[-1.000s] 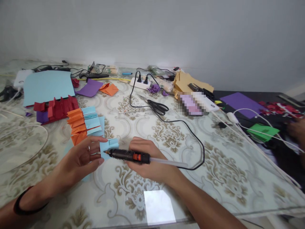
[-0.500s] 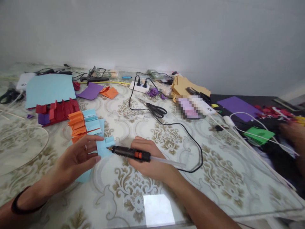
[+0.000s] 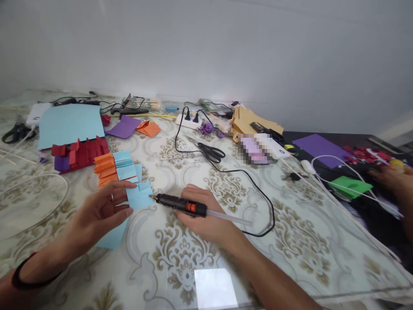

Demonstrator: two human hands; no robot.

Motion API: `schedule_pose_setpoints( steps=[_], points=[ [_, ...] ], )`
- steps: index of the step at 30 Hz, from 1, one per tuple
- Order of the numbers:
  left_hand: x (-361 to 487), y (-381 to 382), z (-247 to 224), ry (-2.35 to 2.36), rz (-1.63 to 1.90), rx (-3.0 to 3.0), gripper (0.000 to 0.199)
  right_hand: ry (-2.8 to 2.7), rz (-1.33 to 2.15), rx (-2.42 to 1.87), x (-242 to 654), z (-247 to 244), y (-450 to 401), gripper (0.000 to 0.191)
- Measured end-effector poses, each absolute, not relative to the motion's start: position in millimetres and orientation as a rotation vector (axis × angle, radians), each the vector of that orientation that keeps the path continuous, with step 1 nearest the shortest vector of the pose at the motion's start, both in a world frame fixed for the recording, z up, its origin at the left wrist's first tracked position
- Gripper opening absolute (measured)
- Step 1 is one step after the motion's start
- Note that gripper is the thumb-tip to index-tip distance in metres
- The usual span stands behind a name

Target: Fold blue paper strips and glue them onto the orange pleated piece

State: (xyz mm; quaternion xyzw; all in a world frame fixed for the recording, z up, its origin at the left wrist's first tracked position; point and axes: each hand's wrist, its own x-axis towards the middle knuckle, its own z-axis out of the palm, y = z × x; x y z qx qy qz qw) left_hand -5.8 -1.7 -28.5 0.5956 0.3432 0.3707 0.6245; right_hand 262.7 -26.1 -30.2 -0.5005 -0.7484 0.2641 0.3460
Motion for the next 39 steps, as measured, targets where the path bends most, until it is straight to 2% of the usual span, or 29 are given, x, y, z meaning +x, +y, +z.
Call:
schedule_pose_setpoints(
  steps=[13,20,23,25,27,31,36,39],
  points=[
    [-4,-1,-26,0.831,0.867,1.408,0.031,-1.982,0.650,-1.323,266,-29,-22,0.033],
    [-2,-2,-28,0.791,0.855,1.338,0.040,-1.951,0.550,-1.748,287,-42,-8,0.012],
    [-1,-3,-28,0.766,0.825,1.301,0.037,-1.967,0.560,-1.857,301,-48,-1,0.026],
    [-2,-3,-28,0.793,0.808,1.287,0.030,-2.001,0.564,-1.822,310,-49,2,0.040],
    [-3,-3,-29,0.843,0.797,1.294,0.025,-2.053,0.551,-1.705,316,-48,2,0.045],
    [-5,-5,-29,0.872,0.751,1.313,0.024,-1.948,0.501,-1.483,302,-26,-9,0.021],
    [-5,-10,-29,0.788,0.681,1.351,0.026,-1.988,0.663,-1.312,248,17,-37,0.018],
    [-4,-12,-28,0.745,0.678,1.397,0.025,-1.980,0.696,-1.268,227,25,-40,0.013]
  ],
)
